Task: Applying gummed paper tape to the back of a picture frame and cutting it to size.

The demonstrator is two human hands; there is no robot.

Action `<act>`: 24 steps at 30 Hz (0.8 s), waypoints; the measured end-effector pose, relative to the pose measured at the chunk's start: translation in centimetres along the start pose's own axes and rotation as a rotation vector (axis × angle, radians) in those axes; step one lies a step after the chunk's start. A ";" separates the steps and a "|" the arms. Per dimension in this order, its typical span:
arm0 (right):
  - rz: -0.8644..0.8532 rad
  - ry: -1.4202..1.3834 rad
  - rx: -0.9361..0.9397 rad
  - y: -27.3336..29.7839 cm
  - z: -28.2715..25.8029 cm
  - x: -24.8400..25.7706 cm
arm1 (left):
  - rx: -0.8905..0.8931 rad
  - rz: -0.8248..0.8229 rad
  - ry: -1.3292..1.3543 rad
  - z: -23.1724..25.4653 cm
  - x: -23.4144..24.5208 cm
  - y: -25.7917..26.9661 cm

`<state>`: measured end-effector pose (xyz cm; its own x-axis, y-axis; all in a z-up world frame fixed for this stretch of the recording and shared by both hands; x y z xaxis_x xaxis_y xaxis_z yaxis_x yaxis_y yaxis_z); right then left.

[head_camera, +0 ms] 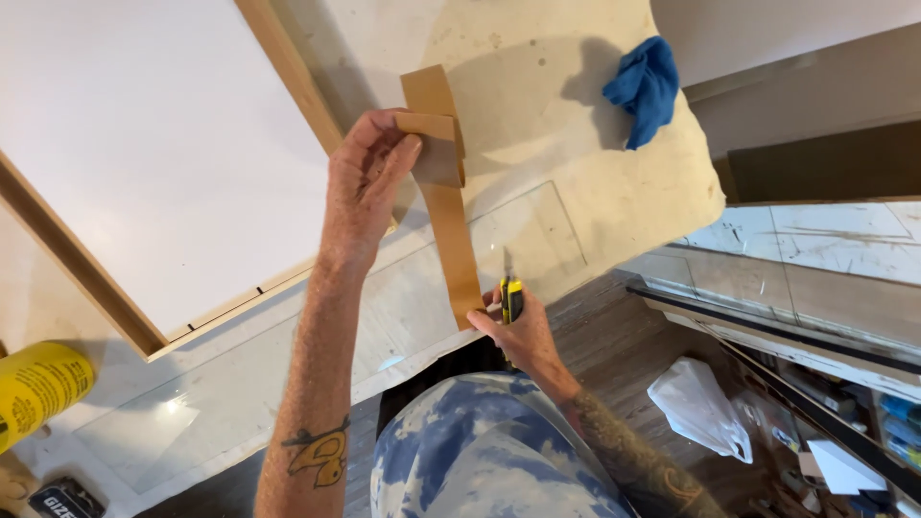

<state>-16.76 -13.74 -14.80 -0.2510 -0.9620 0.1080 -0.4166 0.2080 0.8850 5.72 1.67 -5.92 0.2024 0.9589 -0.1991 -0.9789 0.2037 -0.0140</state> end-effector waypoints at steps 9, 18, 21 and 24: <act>0.088 0.022 0.189 3.4 -3.6 10.9 | -0.056 0.021 -0.094 1.3 -2.2 0.4; -0.436 0.368 0.173 9.4 -5.6 7.6 | -0.167 0.047 -0.693 3.5 -1.6 2.8; -0.537 0.386 0.269 11.6 -7.7 6.5 | -0.115 0.061 -0.763 2.2 -1.3 4.0; -0.667 0.515 0.318 13.6 -10.9 5.6 | -0.124 0.056 -0.700 2.8 -1.9 4.5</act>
<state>-14.35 -18.22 2.79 0.5201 -0.8448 -0.1259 -0.5769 -0.4561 0.6776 0.99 1.33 -2.81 0.0805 0.8774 0.4730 -0.9759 0.1659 -0.1416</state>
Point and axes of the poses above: each hand's wrist, its own y-axis away from the middle knuckle, its own x-axis out of the back of the hand, z = x × y, the point moved 5 cm from there along -y, towards the middle knuckle, and after that the axes turned 10 degrees about -x, right-handed, at the moved point
